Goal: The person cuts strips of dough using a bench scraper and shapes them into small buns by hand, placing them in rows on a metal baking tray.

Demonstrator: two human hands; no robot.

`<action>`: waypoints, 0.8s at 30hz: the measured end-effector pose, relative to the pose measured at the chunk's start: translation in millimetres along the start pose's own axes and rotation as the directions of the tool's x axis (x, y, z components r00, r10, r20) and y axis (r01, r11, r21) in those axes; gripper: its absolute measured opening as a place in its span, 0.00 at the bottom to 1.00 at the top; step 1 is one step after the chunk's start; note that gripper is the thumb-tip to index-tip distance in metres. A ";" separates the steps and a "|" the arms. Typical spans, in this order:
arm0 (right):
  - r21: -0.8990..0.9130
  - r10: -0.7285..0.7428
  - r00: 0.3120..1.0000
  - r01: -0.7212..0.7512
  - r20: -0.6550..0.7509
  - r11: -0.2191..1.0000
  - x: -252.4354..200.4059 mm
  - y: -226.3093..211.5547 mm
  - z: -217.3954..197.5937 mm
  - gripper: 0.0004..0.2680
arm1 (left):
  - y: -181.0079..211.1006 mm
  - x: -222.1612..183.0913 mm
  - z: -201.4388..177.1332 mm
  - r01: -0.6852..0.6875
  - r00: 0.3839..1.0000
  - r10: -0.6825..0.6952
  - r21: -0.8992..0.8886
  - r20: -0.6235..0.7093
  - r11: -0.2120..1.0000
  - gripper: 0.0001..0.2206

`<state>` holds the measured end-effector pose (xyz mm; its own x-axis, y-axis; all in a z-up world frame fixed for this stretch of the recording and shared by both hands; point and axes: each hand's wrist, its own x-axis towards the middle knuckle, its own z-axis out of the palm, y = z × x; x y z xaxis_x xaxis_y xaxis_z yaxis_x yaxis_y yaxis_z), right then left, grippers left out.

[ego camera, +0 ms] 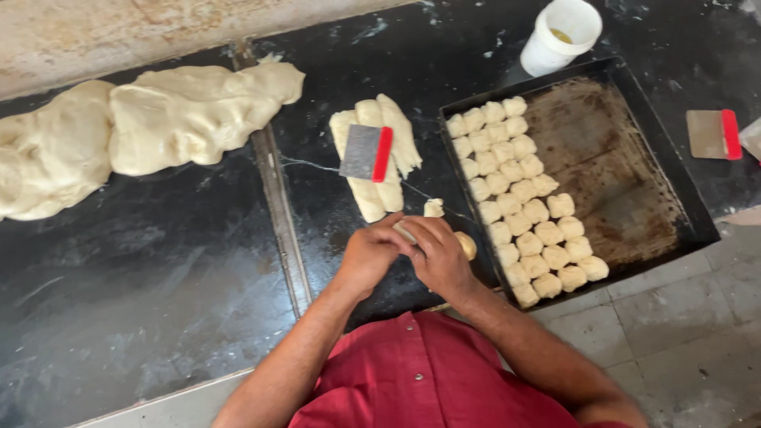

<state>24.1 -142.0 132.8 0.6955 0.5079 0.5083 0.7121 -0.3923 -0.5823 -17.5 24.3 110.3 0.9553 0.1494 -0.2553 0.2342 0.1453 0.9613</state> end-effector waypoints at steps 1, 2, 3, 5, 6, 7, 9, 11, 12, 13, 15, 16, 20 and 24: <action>0.034 0.051 0.998 -0.051 0.027 0.998 -2.9 8.7 -0.2 0.15 | -2.4 0.0 -0.5 -0.005 1.000 0.006 -0.086 0.018 0.996 0.09; 0.067 0.100 0.993 -0.103 0.055 0.992 -5.2 18.3 -2.8 0.15 | -4.5 -0.7 -1.3 0.008 0.999 -0.013 -0.141 -0.037 0.990 0.10; 0.328 0.217 0.974 -0.228 0.071 0.917 -2.4 30.4 -7.4 0.15 | -4.7 0.4 -4.6 0.013 0.996 -0.031 -0.193 -0.089 0.981 0.10; 0.747 0.401 0.897 -0.396 0.188 0.535 11.9 57.1 -22.9 0.16 | -5.2 -0.8 -11.3 0.019 0.980 -0.067 -0.245 -0.190 0.969 0.12; 0.779 0.414 0.899 -0.359 0.142 0.513 20.5 71.8 -38.1 0.16 | -5.5 -4.3 -16.1 0.022 0.967 -0.082 -0.245 -0.239 0.969 0.13; 0.809 0.424 0.900 -0.319 0.096 0.493 34.0 87.2 -52.8 0.16 | -6.4 -9.1 -21.4 0.031 0.961 -0.104 -0.273 -0.256 0.962 0.10; 0.783 0.577 0.816 -0.374 0.024 0.496 61.1 120.2 -94.5 0.16 | -10.4 -21.9 -30.6 0.057 0.939 -0.147 -0.282 -0.310 0.958 0.09; 0.761 0.660 0.724 -0.310 -0.200 0.571 83.2 150.6 -129.7 0.13 | -16.6 -34.1 -34.9 0.101 0.898 -0.209 -0.282 -0.388 0.954 0.10; 0.748 0.664 0.707 -0.299 -0.243 0.593 92.5 168.4 -146.0 0.10 | -19.4 -40.4 -35.9 0.126 0.869 -0.252 -0.301 -0.427 0.945 0.11; 0.734 0.661 0.695 -0.288 -0.282 0.616 101.8 188.4 -160.4 0.08 | -22.9 -47.0 -34.3 0.129 0.850 -0.271 -0.320 -0.452 0.939 0.11; 0.783 0.650 0.687 -0.190 -0.326 0.593 114.4 230.0 -175.4 0.04 | -27.0 -58.5 -30.2 0.131 0.806 -0.311 -0.361 -0.503 0.923 0.12; 0.804 0.645 0.683 -0.141 -0.344 0.578 120.5 253.1 -176.5 0.03 | -27.9 -61.5 -28.0 0.127 0.804 -0.315 -0.371 -0.504 0.920 0.12; 0.772 0.800 0.541 -0.381 -0.261 0.509 149.2 345.1 -139.6 0.02 | -32.1 -64.2 -19.3 0.152 0.787 -0.346 -0.383 -0.510 0.911 0.13; -0.126 0.711 0.585 -0.799 -0.390 0.588 124.3 380.3 -96.8 0.11 | -27.8 -74.2 -16.9 0.171 0.836 -0.315 -0.331 -0.450 0.928 0.14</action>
<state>390.7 -302.3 35.9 0.9507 -0.2811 0.1310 -0.1247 -0.7332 -0.6685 -98.0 25.6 100.7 0.6432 0.5196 -0.5624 0.3207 0.4842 0.8141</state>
